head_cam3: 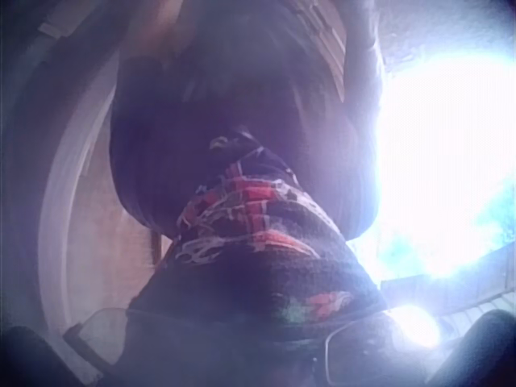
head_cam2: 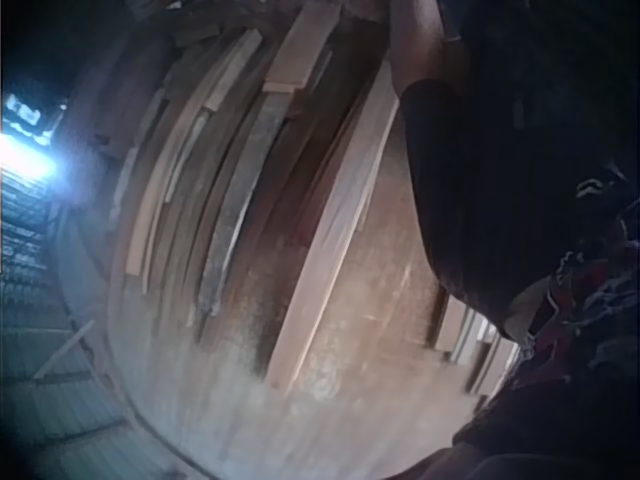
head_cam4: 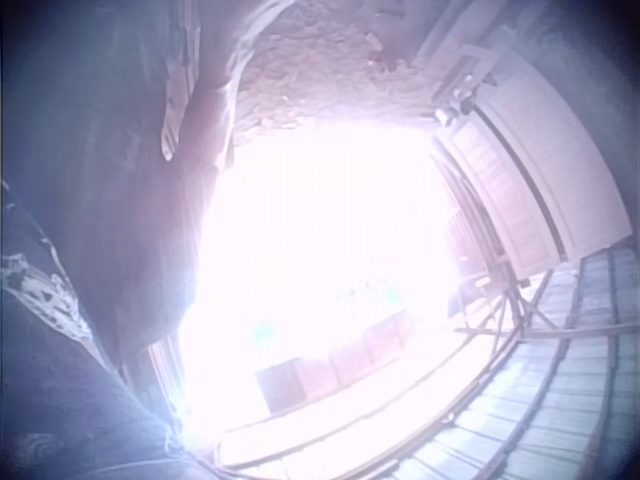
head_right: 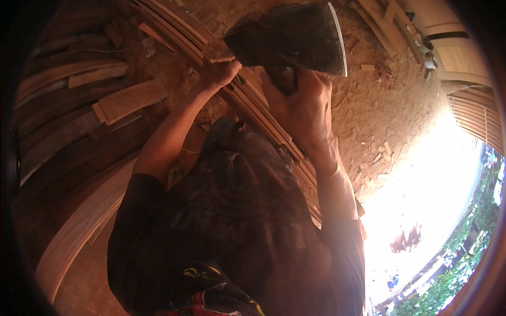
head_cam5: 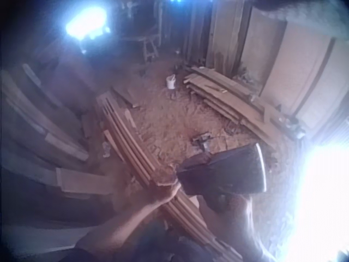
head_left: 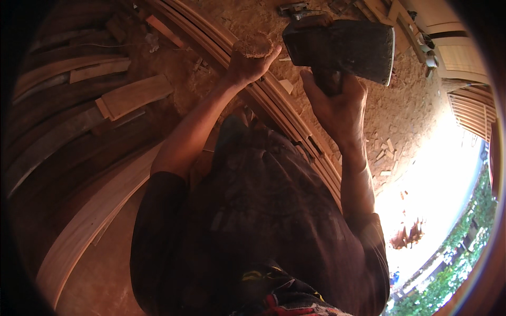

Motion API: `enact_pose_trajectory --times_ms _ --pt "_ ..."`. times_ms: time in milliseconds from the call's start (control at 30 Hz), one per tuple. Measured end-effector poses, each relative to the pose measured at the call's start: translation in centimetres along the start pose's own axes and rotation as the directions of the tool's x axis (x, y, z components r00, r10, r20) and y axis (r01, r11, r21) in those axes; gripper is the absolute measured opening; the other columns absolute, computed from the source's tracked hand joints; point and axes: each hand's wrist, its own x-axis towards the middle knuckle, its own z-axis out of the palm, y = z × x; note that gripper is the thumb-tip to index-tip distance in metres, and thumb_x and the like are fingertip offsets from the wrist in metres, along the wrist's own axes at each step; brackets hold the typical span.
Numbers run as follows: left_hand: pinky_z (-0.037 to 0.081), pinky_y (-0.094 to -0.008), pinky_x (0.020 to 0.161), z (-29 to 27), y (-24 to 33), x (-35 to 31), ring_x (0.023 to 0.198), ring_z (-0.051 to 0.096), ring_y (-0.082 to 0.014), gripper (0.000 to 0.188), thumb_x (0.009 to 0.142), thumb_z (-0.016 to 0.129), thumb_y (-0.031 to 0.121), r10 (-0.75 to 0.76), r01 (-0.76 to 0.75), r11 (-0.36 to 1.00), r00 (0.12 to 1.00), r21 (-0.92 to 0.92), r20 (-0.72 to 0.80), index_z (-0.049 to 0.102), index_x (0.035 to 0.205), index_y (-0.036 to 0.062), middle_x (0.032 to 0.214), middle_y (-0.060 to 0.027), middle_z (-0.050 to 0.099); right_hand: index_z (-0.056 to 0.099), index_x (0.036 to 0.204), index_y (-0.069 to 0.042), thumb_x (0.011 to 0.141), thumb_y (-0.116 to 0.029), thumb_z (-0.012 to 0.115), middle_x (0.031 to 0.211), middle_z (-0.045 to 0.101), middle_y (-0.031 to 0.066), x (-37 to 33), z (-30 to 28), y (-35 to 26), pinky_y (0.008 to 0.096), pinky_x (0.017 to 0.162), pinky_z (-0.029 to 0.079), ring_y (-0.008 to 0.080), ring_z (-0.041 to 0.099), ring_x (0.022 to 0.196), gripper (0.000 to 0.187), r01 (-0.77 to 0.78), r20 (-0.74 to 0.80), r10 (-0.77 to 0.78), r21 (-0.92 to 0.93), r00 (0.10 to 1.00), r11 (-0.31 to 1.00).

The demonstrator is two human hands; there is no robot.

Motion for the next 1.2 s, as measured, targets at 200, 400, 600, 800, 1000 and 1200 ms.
enact_pose_trajectory --times_ms 200,400,600,800,1000,1200 --pt "0.051 -0.0398 0.066 0.1 0.3 0.2 0.070 0.064 -0.0185 0.026 0.096 0.074 0.028 -0.050 0.049 0.995 0.999 -0.086 -0.009 0.067 0.082 0.0078 0.072 -0.0021 0.067 0.072 0.099 0.004 0.086 -0.019 0.084 0.080 0.075 0.0085 0.0 -0.1 0.0 0.0286 0.066 0.053 0.0075 0.065 0.073 0.029 -0.034 0.019 0.034 0.000 0.999 0.999" --pt "0.050 -0.0405 0.066 0.6 0.2 0.2 0.068 0.063 -0.0199 0.029 0.098 0.072 0.030 0.028 -0.030 0.999 0.999 -0.037 -0.047 0.066 0.080 0.0079 0.071 -0.0035 0.065 0.071 0.097 0.005 0.086 -0.017 0.083 0.080 0.074 0.0076 -0.1 -0.1 0.4 0.0283 0.065 0.052 0.0072 0.064 0.072 0.027 -0.030 0.027 0.029 0.030 0.999 0.999" --pt "0.053 -0.0394 0.069 0.5 -0.2 -0.4 0.073 0.067 -0.0227 0.027 0.098 0.070 0.030 0.022 -0.021 0.999 0.999 0.045 -0.030 0.068 0.083 0.0084 0.076 -0.0061 0.069 0.073 0.099 0.002 0.086 -0.016 0.077 0.080 0.073 0.0166 1.2 0.2 -1.4 0.0375 0.065 0.056 0.0254 0.072 0.073 0.022 0.047 0.042 -0.049 0.045 0.998 0.998" --pt "0.057 -0.0401 0.084 0.8 1.5 -1.9 0.087 0.071 -0.0296 0.018 0.094 0.074 0.026 0.150 -0.209 0.964 0.938 -0.164 -0.314 0.070 0.098 0.0085 0.094 -0.0082 0.073 0.073 0.090 -0.003 0.084 -0.017 0.071 0.082 0.072 0.0233 1.3 2.7 1.6 0.0478 0.068 0.059 0.0404 0.073 0.076 0.015 0.235 0.335 -0.133 -0.286 0.933 0.929" --pt "0.054 -0.0440 0.090 -0.4 -2.7 -1.1 0.097 0.069 -0.0302 0.023 0.087 0.077 0.023 0.221 -0.244 0.933 0.969 0.264 0.114 0.070 0.102 0.0068 0.104 -0.0060 0.074 0.070 0.100 -0.006 0.084 -0.021 0.071 0.082 0.070 0.0222 2.0 2.4 -2.9 0.0486 0.068 0.058 0.0418 0.070 0.076 0.022 0.201 0.063 -0.201 0.020 0.977 0.979" --pt "0.051 -0.0445 0.094 1.1 -1.7 -3.5 0.100 0.067 -0.0306 0.023 0.092 0.070 0.027 0.240 -0.194 0.944 0.958 0.266 -0.155 0.071 0.103 0.0069 0.101 -0.0072 0.073 0.071 0.090 -0.002 0.082 -0.009 0.074 0.077 0.070 0.0199 1.0 4.6 0.4 0.0452 0.066 0.057 0.0367 0.073 0.074 0.011 0.280 0.338 -0.160 -0.344 0.927 0.896"
